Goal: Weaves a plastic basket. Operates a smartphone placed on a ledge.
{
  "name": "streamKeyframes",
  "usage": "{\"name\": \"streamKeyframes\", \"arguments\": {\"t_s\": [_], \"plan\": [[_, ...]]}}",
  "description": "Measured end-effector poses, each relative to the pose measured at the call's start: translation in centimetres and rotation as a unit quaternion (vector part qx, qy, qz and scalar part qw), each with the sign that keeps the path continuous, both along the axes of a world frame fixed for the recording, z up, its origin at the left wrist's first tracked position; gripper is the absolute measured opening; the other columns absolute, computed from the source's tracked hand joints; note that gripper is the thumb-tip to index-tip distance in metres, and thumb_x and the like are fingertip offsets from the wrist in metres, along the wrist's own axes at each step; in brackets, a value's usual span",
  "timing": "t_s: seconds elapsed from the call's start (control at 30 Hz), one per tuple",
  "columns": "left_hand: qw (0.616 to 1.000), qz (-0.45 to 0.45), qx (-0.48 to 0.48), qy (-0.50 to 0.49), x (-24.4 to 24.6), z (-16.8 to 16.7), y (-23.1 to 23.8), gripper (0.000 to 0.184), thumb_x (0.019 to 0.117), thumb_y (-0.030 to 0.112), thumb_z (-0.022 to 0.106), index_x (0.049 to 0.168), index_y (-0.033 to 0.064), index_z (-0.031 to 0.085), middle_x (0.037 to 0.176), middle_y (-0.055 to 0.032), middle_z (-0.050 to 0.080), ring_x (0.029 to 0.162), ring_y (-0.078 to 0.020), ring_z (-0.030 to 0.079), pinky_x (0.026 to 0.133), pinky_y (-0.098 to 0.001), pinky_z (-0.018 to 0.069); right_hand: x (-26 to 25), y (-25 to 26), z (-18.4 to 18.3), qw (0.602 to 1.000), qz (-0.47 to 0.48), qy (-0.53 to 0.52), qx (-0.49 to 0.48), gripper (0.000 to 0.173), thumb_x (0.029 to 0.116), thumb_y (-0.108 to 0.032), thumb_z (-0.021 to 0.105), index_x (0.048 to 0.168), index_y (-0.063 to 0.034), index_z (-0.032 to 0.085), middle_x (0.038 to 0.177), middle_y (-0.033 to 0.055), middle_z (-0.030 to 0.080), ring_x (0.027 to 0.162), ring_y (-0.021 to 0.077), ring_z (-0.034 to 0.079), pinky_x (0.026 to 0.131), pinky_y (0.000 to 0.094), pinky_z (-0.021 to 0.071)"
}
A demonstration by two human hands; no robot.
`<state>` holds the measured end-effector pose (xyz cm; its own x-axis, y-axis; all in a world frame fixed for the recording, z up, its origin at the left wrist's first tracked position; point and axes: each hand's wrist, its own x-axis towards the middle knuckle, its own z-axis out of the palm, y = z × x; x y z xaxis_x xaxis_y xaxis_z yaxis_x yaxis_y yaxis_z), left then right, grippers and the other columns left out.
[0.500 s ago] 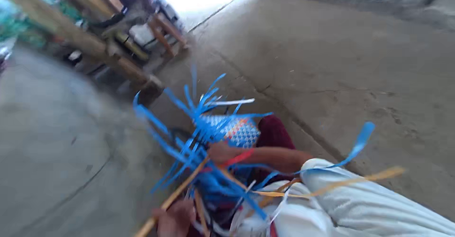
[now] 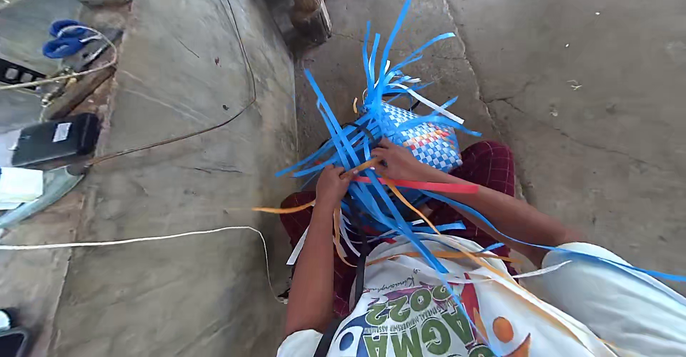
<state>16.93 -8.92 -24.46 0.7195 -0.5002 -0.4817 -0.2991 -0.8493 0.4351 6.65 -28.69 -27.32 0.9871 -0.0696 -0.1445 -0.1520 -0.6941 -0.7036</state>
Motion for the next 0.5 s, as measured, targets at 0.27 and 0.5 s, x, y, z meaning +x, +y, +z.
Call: {"name": "streamKeyframes", "arguments": {"t_s": [0.27,0.5], "plan": [[0.983,0.003,-0.152,0.105,-0.4,-0.6,1.3,0.024,0.1002,0.020,0.068,0.097,-0.0031,0.073,0.104,-0.0145,0.069,0.096,-0.0216,0.066,0.091,-0.0446,0.0540,-0.2,3.6,5.1,0.984,-0.066,-0.089,0.139,0.032,0.1017,-0.019,0.064,0.128,-0.0013,0.067,0.115,0.0206,0.063,0.088,0.0298,0.066,0.077,0.0468,0.0580],[0.968,-0.052,-0.205,0.133,-0.2,-0.7,2.8,0.016,0.1004,0.009,0.063,0.104,-0.0036,0.072,0.111,-0.0151,0.067,0.101,-0.0209,0.065,0.093,-0.0422,0.0535,0.9,6.1,4.3,0.962,-0.092,0.010,0.257,0.028,0.1021,-0.023,0.065,0.102,0.0050,0.066,0.095,0.0194,0.066,0.081,0.0289,0.065,0.076,0.0478,0.0558]]}}
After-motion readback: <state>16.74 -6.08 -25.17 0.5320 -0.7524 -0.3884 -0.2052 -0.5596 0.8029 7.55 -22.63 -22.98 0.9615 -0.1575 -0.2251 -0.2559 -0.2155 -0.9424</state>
